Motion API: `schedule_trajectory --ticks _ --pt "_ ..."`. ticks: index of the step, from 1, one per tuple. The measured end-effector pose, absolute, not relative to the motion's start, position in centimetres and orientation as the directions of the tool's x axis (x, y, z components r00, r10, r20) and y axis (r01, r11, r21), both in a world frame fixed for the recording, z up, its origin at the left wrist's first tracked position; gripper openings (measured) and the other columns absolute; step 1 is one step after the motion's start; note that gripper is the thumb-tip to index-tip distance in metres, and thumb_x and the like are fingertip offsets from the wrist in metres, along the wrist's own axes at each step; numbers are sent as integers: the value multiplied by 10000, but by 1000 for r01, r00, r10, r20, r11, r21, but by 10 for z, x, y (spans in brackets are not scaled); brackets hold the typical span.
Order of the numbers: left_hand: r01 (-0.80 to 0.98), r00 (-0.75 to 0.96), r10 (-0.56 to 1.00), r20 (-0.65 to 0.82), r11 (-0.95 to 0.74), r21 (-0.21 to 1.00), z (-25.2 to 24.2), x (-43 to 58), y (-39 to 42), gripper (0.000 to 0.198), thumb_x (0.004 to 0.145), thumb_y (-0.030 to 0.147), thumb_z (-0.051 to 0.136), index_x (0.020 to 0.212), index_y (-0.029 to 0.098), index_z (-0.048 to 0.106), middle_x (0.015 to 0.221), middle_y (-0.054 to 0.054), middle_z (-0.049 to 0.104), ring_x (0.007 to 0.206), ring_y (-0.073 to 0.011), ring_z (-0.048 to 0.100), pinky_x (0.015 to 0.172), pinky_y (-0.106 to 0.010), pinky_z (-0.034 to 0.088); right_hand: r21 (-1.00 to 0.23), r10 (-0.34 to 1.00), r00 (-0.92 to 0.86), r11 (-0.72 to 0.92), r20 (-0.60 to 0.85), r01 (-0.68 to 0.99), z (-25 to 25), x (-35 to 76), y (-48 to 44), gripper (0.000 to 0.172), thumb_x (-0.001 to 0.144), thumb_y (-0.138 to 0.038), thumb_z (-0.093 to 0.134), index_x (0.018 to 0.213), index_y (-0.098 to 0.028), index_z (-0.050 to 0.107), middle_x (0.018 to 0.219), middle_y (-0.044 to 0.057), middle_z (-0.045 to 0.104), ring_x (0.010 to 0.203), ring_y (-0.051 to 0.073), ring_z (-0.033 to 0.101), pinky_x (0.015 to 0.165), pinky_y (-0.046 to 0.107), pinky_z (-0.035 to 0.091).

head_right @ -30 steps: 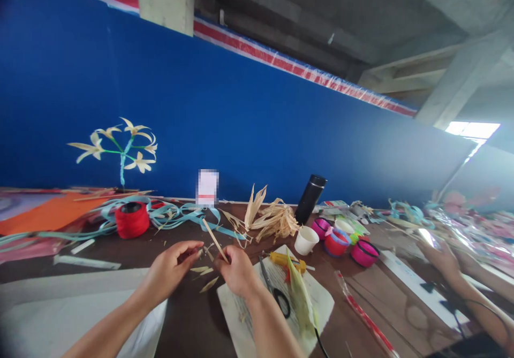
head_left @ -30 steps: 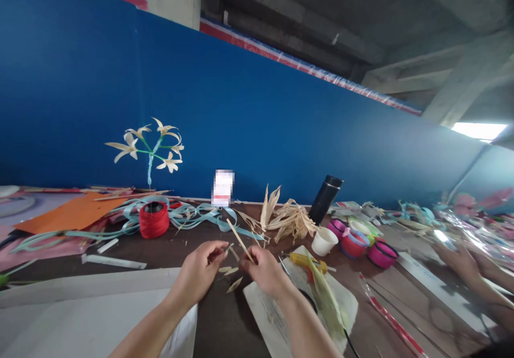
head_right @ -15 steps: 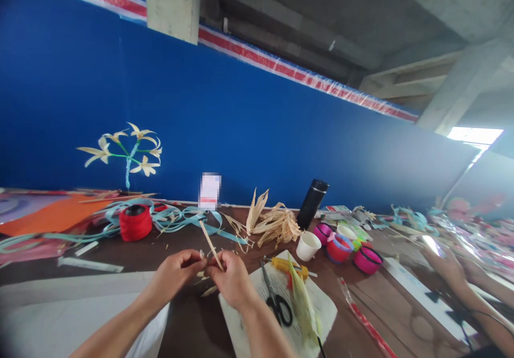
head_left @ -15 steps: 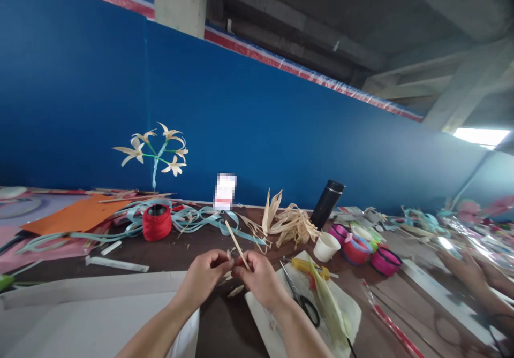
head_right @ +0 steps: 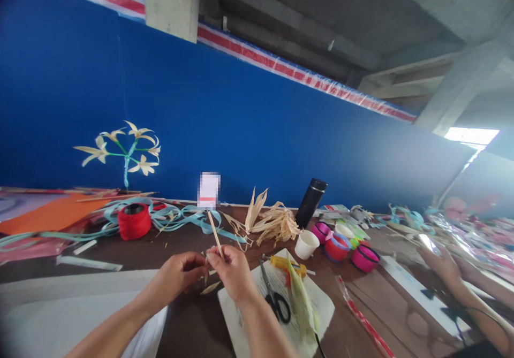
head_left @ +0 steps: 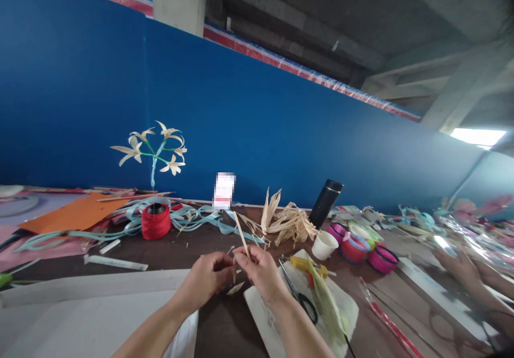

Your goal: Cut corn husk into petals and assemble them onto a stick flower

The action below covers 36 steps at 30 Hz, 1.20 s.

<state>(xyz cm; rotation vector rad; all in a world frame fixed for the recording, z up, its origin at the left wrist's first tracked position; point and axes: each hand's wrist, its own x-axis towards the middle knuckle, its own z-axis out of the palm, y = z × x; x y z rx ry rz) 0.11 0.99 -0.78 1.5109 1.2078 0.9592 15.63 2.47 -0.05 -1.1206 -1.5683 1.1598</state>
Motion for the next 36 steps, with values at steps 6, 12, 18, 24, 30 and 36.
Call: schedule_trajectory --ticks 6,12,18,24,30,36 --pt "277 218 975 39 -101 956 -12 1 10 280 679 399 559 784 150 631 667 10 611 498 -94 463 456 -193 354 -972 973 -200 150 113 181 1 157 25 274 723 -437 589 708 -164 601 473 -59 425 417 70 349 410 188 272" --pt "331 167 981 102 -154 931 -9 0 10 223 705 361 530 767 172 632 693 7 636 591 -126 528 554 -210 388 -984 976 -197 117 90 132 -1 158 26 291 753 -466 556 740 -175 554 441 -87 337 372 57 276 374 185 213" --pt "451 119 965 233 -261 854 -9 5 5 188 738 321 483 720 195 622 687 5 637 648 -141 553 589 -215 376 -932 966 -148 245 212 266 -2 157 25 216 707 -375 617 694 -162 591 575 -41 484 533 88 410 506 192 334" --pt "433 121 975 186 -221 874 -8 1 7 181 720 315 513 756 196 644 719 3 652 670 -144 561 599 -213 385 -969 983 -134 150 125 198 -8 159 28 201 741 -369 583 712 -171 562 451 -80 377 401 63 313 403 188 249" --pt "298 147 988 44 -86 951 -12 -1 12 326 711 461 522 769 166 648 612 12 582 533 -120 488 483 -209 365 -999 990 -132 54 54 -2 -1 158 27 253 720 -400 608 720 -167 509 398 -96 377 337 45 273 343 173 174" --pt "185 153 988 -2 -26 982 -17 0 15 373 675 501 556 753 146 643 595 19 542 505 -106 456 463 -213 390 -998 984 -167 66 68 -21 3 157 25 198 695 -308 635 775 -152 542 410 -93 410 353 45 314 349 163 202"
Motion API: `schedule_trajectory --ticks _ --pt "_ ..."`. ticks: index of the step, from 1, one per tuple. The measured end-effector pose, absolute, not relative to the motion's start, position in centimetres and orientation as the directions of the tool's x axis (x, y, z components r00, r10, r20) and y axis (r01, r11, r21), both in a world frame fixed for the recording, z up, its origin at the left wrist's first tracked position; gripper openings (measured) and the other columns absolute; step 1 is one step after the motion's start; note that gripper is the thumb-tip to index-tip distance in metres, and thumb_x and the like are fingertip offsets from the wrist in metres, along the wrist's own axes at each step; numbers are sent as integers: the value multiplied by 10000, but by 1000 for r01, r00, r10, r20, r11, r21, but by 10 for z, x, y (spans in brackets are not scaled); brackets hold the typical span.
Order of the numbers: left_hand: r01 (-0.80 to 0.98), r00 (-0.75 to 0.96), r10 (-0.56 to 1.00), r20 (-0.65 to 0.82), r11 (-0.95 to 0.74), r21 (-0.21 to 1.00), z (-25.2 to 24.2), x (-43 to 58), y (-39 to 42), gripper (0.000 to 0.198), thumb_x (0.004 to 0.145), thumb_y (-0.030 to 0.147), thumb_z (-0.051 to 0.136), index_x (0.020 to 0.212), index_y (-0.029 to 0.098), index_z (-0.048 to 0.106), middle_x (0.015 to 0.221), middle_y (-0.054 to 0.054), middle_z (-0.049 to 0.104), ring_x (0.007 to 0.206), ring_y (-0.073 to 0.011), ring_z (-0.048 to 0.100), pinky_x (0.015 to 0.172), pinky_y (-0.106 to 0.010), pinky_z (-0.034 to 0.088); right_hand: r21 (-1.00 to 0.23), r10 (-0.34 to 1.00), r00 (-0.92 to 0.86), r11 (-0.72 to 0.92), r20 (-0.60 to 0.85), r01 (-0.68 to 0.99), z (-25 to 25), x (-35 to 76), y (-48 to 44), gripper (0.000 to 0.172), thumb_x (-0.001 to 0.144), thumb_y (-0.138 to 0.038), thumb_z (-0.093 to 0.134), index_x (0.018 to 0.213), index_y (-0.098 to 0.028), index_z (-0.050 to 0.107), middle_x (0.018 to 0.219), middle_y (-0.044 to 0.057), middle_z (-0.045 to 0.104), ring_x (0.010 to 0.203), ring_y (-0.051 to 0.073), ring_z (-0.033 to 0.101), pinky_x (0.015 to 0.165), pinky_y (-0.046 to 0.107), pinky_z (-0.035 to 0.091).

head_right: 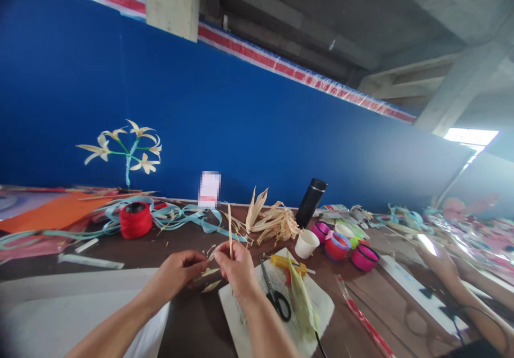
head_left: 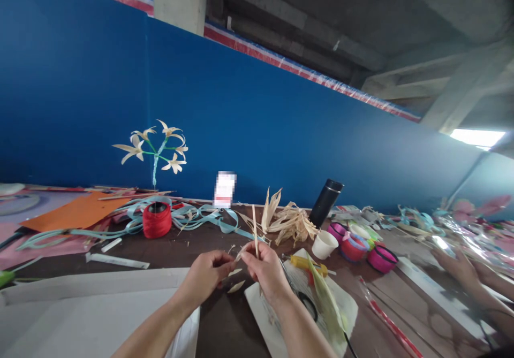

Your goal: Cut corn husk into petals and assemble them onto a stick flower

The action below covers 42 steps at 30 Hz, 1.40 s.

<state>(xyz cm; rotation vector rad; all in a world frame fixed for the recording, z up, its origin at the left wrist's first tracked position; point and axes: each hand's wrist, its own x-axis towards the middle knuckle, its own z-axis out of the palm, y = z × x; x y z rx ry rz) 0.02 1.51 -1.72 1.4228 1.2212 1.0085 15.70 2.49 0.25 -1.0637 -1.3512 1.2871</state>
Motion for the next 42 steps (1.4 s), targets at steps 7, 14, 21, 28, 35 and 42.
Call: schedule_trajectory --ticks 7,14,21,28,35,42 --pt "112 94 995 -45 35 993 -18 0 17 342 664 468 568 757 146 638 573 30 511 486 -99 449 443 -209 393 -997 988 -137 79 77 3 3 157 25 187 689 -284 637 789 -150 553 494 -75 440 379 43 326 352 165 229" --pt "49 49 997 -56 53 997 -21 0 18 344 635 475 599 757 154 637 548 43 495 466 -87 425 427 -194 355 -993 987 -112 115 113 8 0 157 25 197 710 -304 632 815 -147 576 493 -74 434 387 42 305 364 169 225" --pt "-17 83 989 -120 122 992 -16 0 15 366 616 500 618 718 149 635 581 26 502 523 -95 449 465 -195 392 -989 986 -75 148 146 17 -10 156 29 234 767 -376 568 740 -145 599 405 -83 358 367 48 292 361 173 176" --pt "-23 79 988 -132 135 991 -16 2 15 367 599 493 642 719 146 630 603 26 507 525 -84 445 479 -194 403 -992 992 -7 122 122 7 -10 156 30 225 752 -352 561 674 -142 585 525 -38 511 356 30 302 353 179 175" --pt "-36 69 987 -143 146 989 -14 2 15 362 596 485 648 706 142 613 553 43 465 495 -73 415 463 -186 387 -987 987 -21 159 158 17 -14 156 32 254 763 -378 562 692 -137 594 441 -64 404 366 42 302 352 172 173" --pt "-58 36 991 -130 132 990 -12 -1 15 378 602 502 635 736 149 629 603 31 508 532 -82 455 479 -179 393 -994 996 -21 82 84 -65 -4 160 28 430 770 -514 511 969 -153 633 733 19 563 446 43 359 360 157 205"
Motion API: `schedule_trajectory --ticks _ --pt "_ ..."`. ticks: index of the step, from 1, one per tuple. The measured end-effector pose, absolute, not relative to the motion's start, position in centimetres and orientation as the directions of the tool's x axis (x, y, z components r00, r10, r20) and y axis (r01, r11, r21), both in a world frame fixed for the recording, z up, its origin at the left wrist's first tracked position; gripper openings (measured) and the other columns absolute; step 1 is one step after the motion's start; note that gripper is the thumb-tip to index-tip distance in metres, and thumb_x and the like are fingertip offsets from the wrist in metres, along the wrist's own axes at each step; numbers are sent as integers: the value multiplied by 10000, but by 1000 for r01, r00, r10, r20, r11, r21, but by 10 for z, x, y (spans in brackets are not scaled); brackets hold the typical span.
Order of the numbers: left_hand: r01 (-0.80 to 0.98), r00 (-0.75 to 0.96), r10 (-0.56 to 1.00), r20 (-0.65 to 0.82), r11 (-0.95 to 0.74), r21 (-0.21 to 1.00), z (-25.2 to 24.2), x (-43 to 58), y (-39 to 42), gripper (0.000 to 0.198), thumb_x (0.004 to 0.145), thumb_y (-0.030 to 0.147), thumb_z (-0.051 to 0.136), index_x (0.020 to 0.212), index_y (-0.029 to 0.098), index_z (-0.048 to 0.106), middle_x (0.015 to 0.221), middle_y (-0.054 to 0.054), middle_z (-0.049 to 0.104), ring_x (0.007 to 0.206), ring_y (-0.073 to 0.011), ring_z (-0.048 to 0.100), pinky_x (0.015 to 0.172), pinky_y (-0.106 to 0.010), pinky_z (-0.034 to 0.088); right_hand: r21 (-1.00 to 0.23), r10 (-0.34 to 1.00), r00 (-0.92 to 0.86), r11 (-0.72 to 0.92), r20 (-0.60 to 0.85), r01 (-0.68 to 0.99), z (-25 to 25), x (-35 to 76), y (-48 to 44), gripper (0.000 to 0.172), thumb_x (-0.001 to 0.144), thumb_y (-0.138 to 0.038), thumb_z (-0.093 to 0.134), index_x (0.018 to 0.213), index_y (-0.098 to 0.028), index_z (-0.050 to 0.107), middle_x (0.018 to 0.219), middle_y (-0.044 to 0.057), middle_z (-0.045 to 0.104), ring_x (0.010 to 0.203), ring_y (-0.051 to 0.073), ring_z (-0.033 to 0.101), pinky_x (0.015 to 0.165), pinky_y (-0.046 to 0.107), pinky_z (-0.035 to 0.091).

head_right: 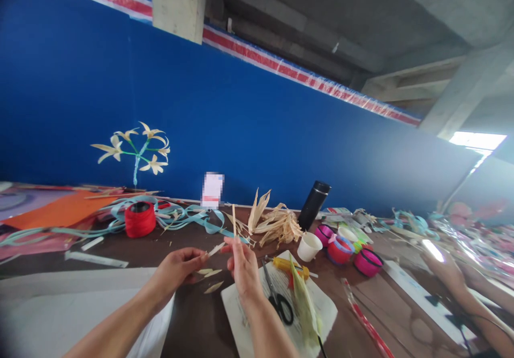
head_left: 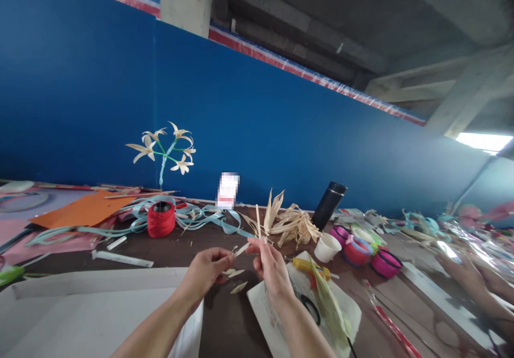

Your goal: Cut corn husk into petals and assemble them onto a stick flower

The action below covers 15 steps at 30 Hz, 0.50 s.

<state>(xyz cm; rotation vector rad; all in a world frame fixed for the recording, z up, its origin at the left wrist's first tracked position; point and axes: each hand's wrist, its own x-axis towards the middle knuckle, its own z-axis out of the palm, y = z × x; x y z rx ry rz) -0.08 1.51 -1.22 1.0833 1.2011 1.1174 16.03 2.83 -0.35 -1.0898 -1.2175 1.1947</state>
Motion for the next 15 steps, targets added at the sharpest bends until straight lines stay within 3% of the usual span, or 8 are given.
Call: schedule_trajectory --ticks 6,15 --pt "-10 -101 992 -73 72 997 -12 -7 19 418 604 523 617 788 148 651 628 10 585 538 -103 490 505 -203 410 -992 997 -71 16 25 -124 2 162 27 427 730 -509 575 965 -158 640 586 -39 431 414 37 305 359 159 158" --pt "168 -130 990 58 -36 985 -8 -8 17 344 669 462 567 790 154 658 602 5 606 524 -118 496 500 -205 377 -995 951 -308 -63 -37 -75 -2 153 20 430 723 -454 619 1048 -173 611 598 -24 507 406 28 349 363 143 182"
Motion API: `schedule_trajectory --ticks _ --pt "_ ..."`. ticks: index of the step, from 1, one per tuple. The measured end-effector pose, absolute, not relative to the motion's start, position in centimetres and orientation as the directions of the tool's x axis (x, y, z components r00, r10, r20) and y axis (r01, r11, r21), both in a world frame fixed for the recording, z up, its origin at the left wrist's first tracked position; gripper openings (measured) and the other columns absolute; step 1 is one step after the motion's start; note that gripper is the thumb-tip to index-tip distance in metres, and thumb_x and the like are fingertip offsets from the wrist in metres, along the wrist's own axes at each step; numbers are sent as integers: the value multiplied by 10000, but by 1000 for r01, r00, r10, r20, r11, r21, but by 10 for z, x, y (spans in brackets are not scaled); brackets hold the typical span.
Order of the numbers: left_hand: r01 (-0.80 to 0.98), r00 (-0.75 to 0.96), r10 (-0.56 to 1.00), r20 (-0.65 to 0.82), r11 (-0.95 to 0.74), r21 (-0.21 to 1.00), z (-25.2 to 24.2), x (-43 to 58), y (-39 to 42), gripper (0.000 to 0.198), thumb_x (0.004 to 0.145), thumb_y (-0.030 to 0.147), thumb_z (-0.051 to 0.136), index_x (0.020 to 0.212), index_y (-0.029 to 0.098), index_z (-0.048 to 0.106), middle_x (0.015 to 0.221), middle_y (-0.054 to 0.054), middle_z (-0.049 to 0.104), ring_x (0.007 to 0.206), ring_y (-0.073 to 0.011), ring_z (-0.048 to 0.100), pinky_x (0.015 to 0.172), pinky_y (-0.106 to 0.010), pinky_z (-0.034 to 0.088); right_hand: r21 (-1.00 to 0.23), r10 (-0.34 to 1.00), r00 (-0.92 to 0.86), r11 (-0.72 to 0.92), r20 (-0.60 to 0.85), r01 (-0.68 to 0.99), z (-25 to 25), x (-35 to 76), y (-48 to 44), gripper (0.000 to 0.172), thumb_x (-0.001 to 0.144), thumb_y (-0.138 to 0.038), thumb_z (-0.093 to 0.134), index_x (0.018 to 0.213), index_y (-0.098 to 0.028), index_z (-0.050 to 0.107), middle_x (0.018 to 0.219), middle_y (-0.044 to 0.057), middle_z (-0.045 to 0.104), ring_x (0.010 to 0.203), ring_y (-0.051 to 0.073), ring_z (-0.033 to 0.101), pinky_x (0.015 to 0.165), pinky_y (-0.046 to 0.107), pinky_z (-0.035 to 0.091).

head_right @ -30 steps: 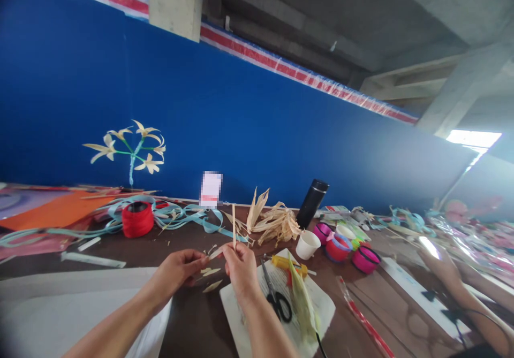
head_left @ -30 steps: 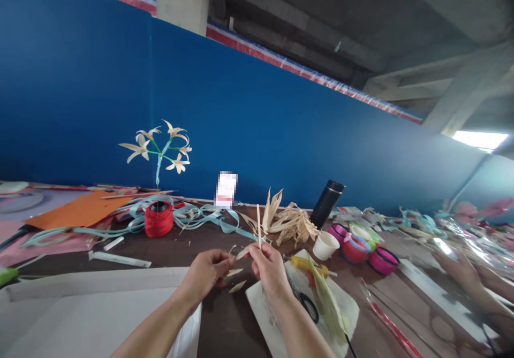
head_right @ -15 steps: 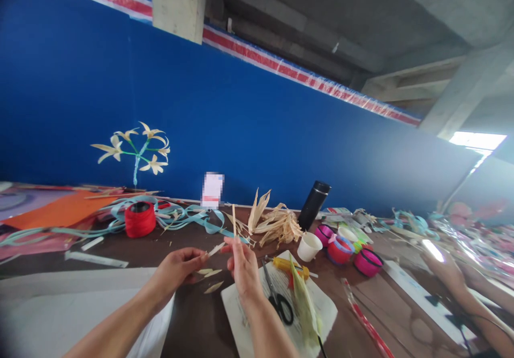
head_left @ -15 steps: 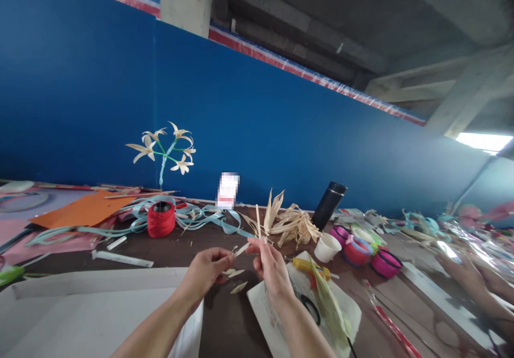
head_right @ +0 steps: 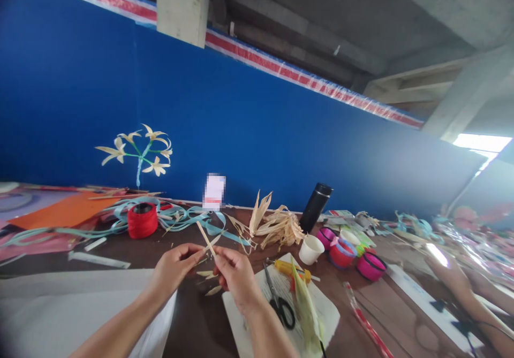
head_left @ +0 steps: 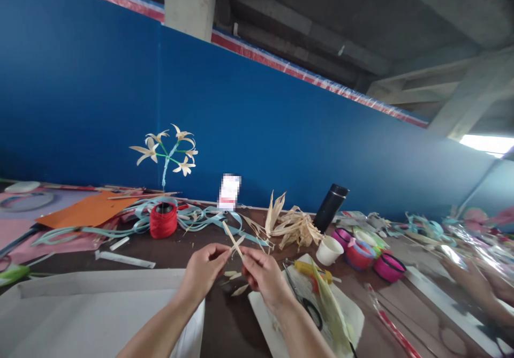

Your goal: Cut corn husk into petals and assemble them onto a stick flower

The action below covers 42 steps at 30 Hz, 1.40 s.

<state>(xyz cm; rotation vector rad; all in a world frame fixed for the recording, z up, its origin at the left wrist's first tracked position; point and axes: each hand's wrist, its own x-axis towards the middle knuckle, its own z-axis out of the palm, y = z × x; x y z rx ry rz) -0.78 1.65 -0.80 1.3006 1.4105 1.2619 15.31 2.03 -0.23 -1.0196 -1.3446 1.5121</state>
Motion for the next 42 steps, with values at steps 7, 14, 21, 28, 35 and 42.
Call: schedule_trajectory --ticks 7,14,21,28,35,42 --pt "235 -50 994 100 -85 968 -4 -3 12 305 680 442 546 758 172 664 627 5 618 545 -137 517 515 -222 377 -985 963 -270 -72 -27 -159 -1 153 22 408 725 -474 608 990 -164 609 564 -46 475 368 19 257 354 164 115" --pt "358 25 975 220 -214 909 -4 -1 9 207 688 355 535 711 193 662 709 -19 650 685 -172 576 628 -238 397 -998 989 -150 -3 7 -70 -5 157 28 342 685 -451 648 827 -142 621 539 -52 460 359 24 256 343 180 116" --pt "293 2 991 136 -131 947 -4 -3 11 255 689 395 521 736 184 656 667 -7 642 602 -153 554 571 -230 401 -982 993 -103 74 57 174 -13 163 36 265 654 -409 667 689 -148 635 398 -69 420 353 60 321 367 196 223" --pt "187 1 996 92 -91 978 -4 -4 12 304 680 437 536 763 163 639 662 -12 613 573 -138 524 523 -216 414 -977 975 -217 89 45 196 -15 156 29 206 651 -342 660 687 -141 630 460 -49 522 355 61 390 352 175 276" --pt "153 42 997 64 -70 986 -2 -3 11 326 659 460 554 770 171 657 691 -16 643 610 -149 545 527 -213 406 -991 939 -343 35 -11 128 -7 152 21 293 668 -393 653 802 -135 614 547 -20 609 322 59 430 301 154 272" --pt "222 71 995 76 -90 971 5 -5 9 313 680 453 547 750 170 662 676 -8 648 599 -148 541 560 -222 384 -996 948 -317 -4 -32 87 1 152 21 282 606 -361 722 734 -128 629 527 -49 526 338 20 335 319 148 247"
